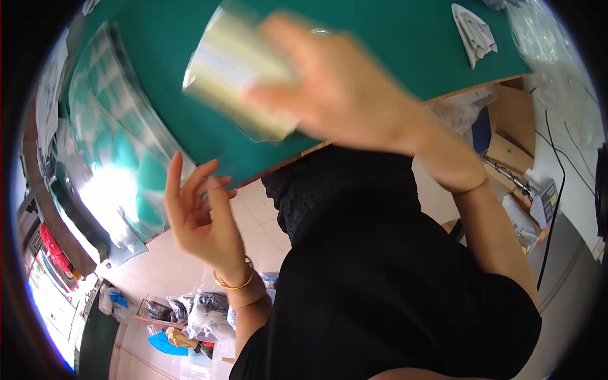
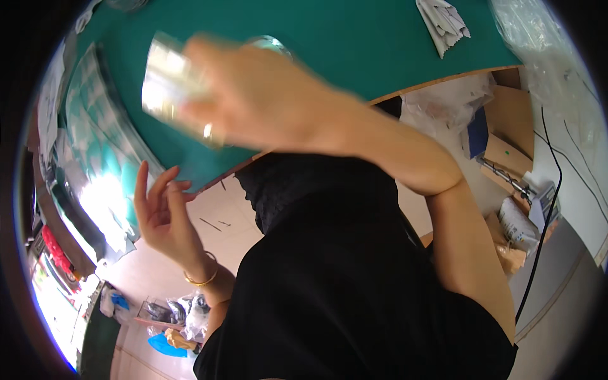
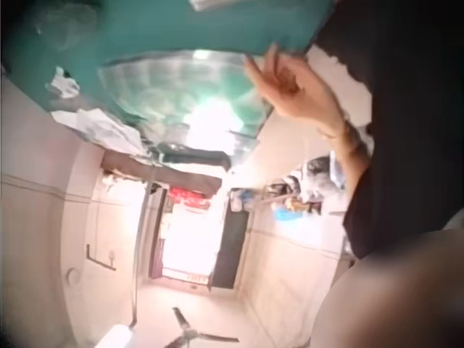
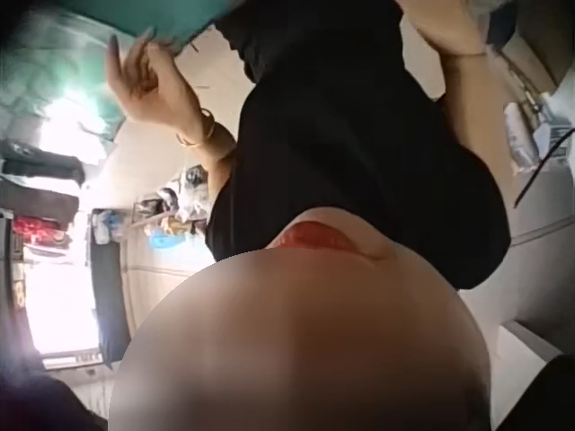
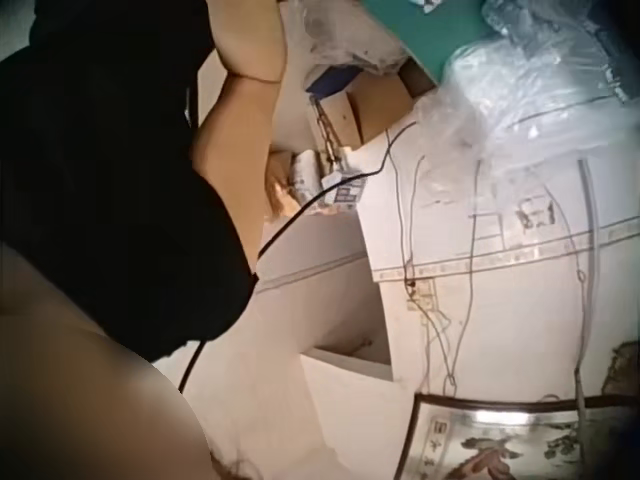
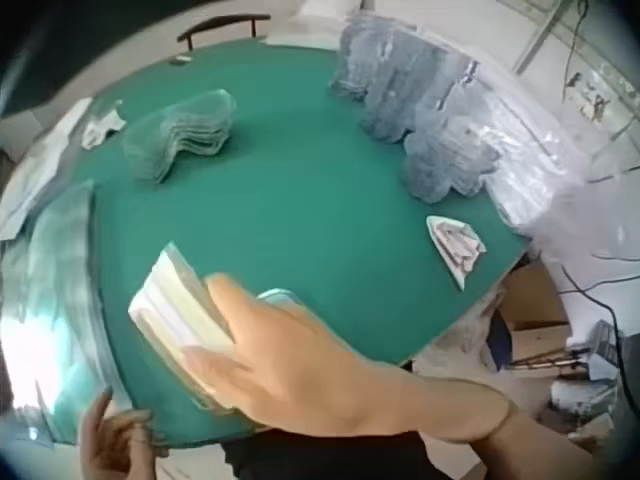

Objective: Cleaning, inspecting, and packaging plastic protective lenses at a factory workstation.

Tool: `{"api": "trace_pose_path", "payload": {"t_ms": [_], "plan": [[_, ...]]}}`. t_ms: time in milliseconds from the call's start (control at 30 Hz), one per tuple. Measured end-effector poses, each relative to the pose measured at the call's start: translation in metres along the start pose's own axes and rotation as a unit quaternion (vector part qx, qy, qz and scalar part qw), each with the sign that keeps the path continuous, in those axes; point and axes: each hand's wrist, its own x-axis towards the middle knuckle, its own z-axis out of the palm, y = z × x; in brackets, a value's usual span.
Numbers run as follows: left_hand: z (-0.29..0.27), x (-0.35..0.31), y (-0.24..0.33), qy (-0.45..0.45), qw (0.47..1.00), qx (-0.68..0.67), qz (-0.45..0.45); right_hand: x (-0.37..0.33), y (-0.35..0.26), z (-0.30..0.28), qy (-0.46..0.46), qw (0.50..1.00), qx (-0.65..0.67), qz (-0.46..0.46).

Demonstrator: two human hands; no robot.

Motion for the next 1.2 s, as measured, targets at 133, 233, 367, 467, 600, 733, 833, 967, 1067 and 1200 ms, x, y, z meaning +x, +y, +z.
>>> {"api": "trace_pose_path", "payload": {"t_ms": [133,233,367,467,600,733,833,967,1067,1200], "plan": [[-0.019,0.021,0.014,-0.032,0.997,0.048,0.057,0.012,0.033,-0.076,0.136,0.989,0.033,-0.037],[-0.003,0.052,0.033,-0.17,0.964,0.124,0.162,0.01,0.053,-0.119,0.148,0.98,-0.121,0.047],[0.043,0.079,0.047,-0.279,0.884,0.244,0.284,-0.009,0.066,-0.138,0.108,0.968,-0.202,0.102],[0.056,0.087,0.044,-0.287,0.859,0.265,0.331,-0.038,0.04,-0.144,0.13,0.938,-0.316,0.051],[0.062,0.096,0.047,-0.299,0.85,0.301,0.311,-0.05,-0.002,-0.196,0.185,0.953,-0.203,0.127],[0.062,0.141,0.075,-0.229,0.864,0.259,0.367,-0.028,0.03,-0.262,0.23,0.916,-0.33,0.022],[0.059,0.206,0.108,-0.148,0.872,0.229,0.408,-0.007,0.054,-0.297,0.161,0.904,-0.396,-0.025],[0.054,0.276,0.137,-0.113,0.867,0.305,0.377,0.011,0.045,-0.303,0.093,0.911,-0.401,0.022],[0.062,0.31,0.138,-0.129,0.857,0.347,0.358,0.012,0.035,-0.302,0.106,0.892,-0.44,-0.01],[0.066,0.311,0.121,-0.092,0.872,0.281,0.39,-0.002,0.001,-0.262,0.131,0.905,-0.402,-0.05]]}}
